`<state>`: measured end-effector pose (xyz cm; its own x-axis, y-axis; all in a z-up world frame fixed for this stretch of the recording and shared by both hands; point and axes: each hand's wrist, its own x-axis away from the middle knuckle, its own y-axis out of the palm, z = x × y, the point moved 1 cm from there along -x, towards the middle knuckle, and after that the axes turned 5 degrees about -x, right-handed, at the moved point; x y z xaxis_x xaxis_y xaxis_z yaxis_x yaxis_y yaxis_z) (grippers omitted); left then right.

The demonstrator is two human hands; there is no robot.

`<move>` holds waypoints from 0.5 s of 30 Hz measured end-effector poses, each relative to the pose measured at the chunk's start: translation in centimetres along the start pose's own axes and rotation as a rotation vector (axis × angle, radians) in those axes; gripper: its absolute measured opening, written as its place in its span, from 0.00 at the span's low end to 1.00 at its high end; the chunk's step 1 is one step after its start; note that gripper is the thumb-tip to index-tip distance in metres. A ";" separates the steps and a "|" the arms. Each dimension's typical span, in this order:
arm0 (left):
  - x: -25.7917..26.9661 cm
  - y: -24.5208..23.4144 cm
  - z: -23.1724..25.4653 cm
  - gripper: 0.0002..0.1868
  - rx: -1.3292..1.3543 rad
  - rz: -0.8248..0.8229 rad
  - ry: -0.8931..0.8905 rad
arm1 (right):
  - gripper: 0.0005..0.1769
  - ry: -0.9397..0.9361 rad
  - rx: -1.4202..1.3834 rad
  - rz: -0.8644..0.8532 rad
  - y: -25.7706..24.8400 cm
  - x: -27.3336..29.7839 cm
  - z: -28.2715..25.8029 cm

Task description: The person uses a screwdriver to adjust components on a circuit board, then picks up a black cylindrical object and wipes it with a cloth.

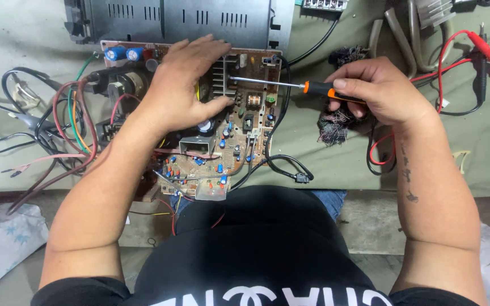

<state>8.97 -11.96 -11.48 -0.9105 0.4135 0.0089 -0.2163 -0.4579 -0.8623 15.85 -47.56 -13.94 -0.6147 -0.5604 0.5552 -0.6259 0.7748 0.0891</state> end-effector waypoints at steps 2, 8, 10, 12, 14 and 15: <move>0.0 0.0 -0.1 0.41 0.000 0.007 0.005 | 0.13 -0.011 0.003 -0.003 0.0 -0.1 0.1; 0.1 0.2 -0.2 0.41 0.000 0.034 0.021 | 0.12 -0.048 0.017 -0.023 -0.1 -0.2 0.7; 0.1 0.2 -0.2 0.41 0.003 0.033 0.020 | 0.12 -0.045 0.007 -0.015 -0.1 -0.1 0.7; 0.1 0.2 -0.1 0.41 0.004 0.030 0.017 | 0.13 -0.020 -0.008 0.005 0.0 0.0 0.6; 0.2 0.2 -0.1 0.41 0.002 0.029 0.015 | 0.13 -0.025 0.001 0.013 0.1 0.1 0.7; 0.1 0.2 -0.1 0.41 -0.001 0.030 0.012 | 0.13 -0.030 0.011 0.020 0.0 0.1 0.6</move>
<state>8.84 -11.94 -11.69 -0.9123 0.4088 -0.0233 -0.1884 -0.4698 -0.8625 15.48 -47.76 -14.38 -0.6409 -0.5535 0.5319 -0.6187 0.7826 0.0690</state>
